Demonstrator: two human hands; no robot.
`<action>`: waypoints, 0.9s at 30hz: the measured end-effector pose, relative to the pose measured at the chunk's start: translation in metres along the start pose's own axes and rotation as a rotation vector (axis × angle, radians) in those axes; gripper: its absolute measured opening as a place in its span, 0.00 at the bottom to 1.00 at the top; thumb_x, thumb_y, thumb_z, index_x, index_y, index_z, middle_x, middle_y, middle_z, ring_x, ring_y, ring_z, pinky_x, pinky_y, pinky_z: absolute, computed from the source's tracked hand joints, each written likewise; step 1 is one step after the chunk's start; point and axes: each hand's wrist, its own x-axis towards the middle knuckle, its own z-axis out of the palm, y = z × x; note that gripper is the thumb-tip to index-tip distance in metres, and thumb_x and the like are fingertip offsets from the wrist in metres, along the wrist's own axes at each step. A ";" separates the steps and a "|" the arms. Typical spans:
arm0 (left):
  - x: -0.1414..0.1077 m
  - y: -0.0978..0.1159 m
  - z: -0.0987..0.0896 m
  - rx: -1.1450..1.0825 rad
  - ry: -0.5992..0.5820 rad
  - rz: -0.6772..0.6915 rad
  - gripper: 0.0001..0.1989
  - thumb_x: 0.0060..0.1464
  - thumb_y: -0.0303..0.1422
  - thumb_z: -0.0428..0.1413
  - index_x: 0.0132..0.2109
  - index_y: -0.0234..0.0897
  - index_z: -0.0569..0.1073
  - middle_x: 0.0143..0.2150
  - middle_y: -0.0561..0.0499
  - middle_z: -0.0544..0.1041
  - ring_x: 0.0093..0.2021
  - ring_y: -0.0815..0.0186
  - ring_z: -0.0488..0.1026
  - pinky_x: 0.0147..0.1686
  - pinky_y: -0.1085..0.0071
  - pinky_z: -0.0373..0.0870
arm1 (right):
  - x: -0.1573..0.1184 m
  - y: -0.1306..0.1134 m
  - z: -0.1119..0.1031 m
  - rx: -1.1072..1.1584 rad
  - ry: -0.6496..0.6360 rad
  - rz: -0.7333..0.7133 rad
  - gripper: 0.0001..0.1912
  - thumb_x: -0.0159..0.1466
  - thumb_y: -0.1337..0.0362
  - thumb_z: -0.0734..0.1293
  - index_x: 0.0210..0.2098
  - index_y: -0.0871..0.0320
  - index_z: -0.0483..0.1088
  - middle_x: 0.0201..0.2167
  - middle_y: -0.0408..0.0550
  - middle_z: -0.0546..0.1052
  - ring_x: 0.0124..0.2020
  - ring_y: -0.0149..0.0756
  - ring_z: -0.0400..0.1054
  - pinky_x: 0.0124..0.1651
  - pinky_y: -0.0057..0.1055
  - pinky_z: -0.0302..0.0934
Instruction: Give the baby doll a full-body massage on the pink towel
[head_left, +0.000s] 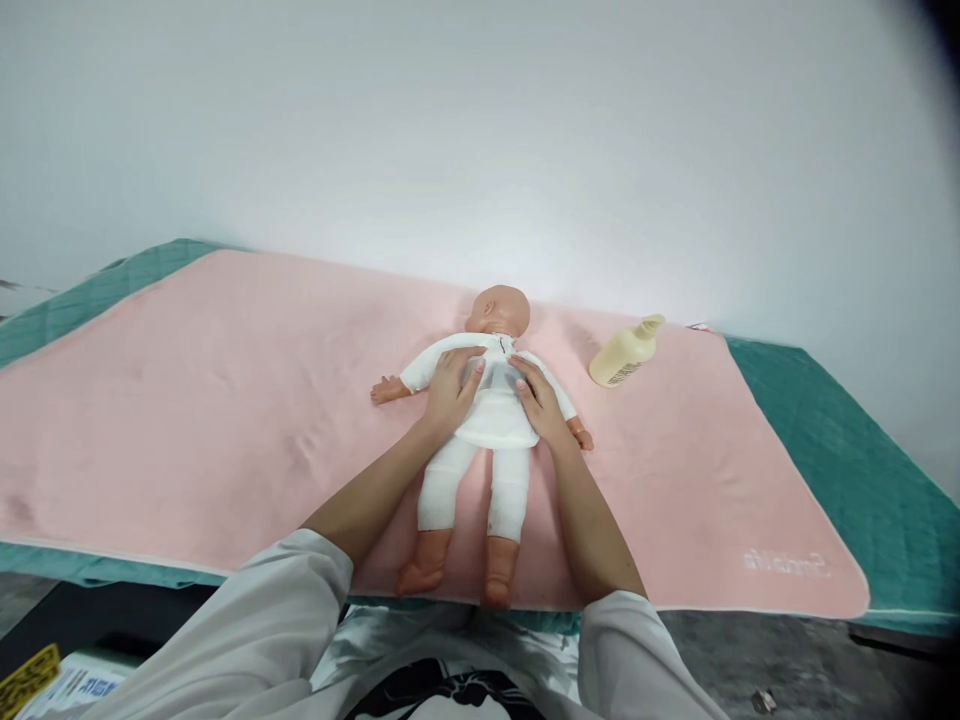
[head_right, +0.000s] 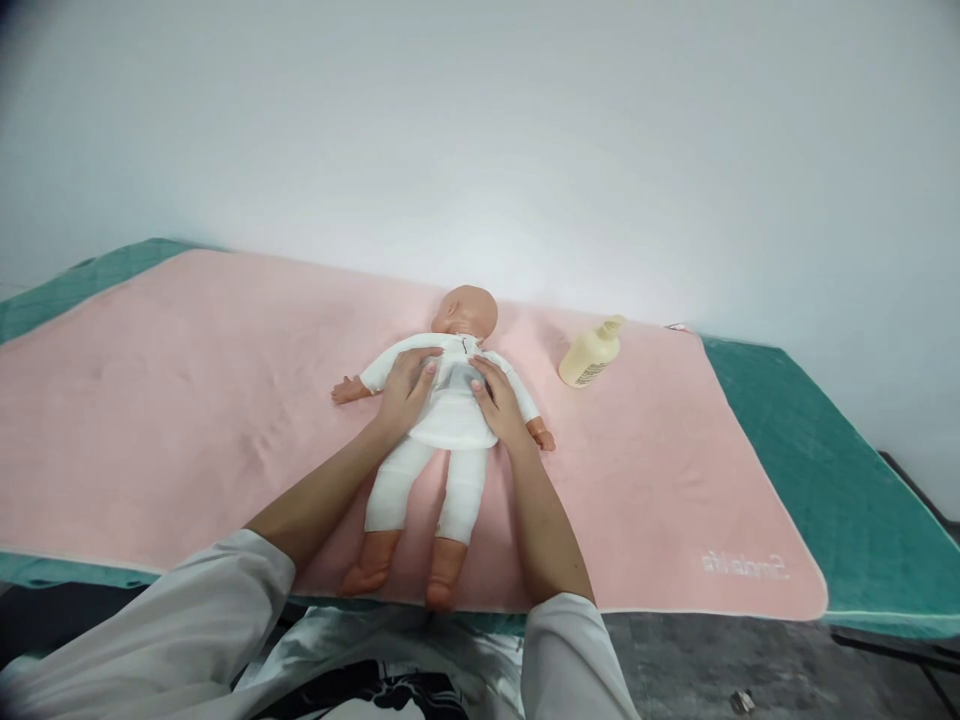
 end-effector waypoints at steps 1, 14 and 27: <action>-0.001 0.000 0.000 -0.018 0.025 -0.017 0.21 0.68 0.44 0.41 0.51 0.38 0.72 0.50 0.44 0.77 0.53 0.59 0.70 0.56 0.59 0.64 | 0.000 0.001 0.000 0.005 0.008 -0.003 0.25 0.70 0.47 0.56 0.60 0.51 0.67 0.63 0.49 0.68 0.66 0.40 0.59 0.71 0.42 0.50; -0.003 -0.010 0.005 -0.168 0.103 -0.220 0.19 0.67 0.44 0.44 0.43 0.39 0.75 0.43 0.46 0.78 0.47 0.59 0.72 0.51 0.61 0.65 | -0.003 0.002 -0.003 0.016 0.079 -0.013 0.23 0.70 0.49 0.56 0.57 0.51 0.69 0.60 0.50 0.70 0.64 0.41 0.61 0.69 0.43 0.52; 0.001 -0.015 -0.002 -0.121 -0.015 -0.198 0.18 0.66 0.42 0.44 0.36 0.38 0.74 0.37 0.48 0.77 0.41 0.60 0.72 0.46 0.63 0.66 | -0.007 -0.004 -0.005 -0.055 0.104 -0.012 0.21 0.71 0.51 0.56 0.55 0.51 0.70 0.58 0.51 0.71 0.62 0.40 0.62 0.68 0.44 0.55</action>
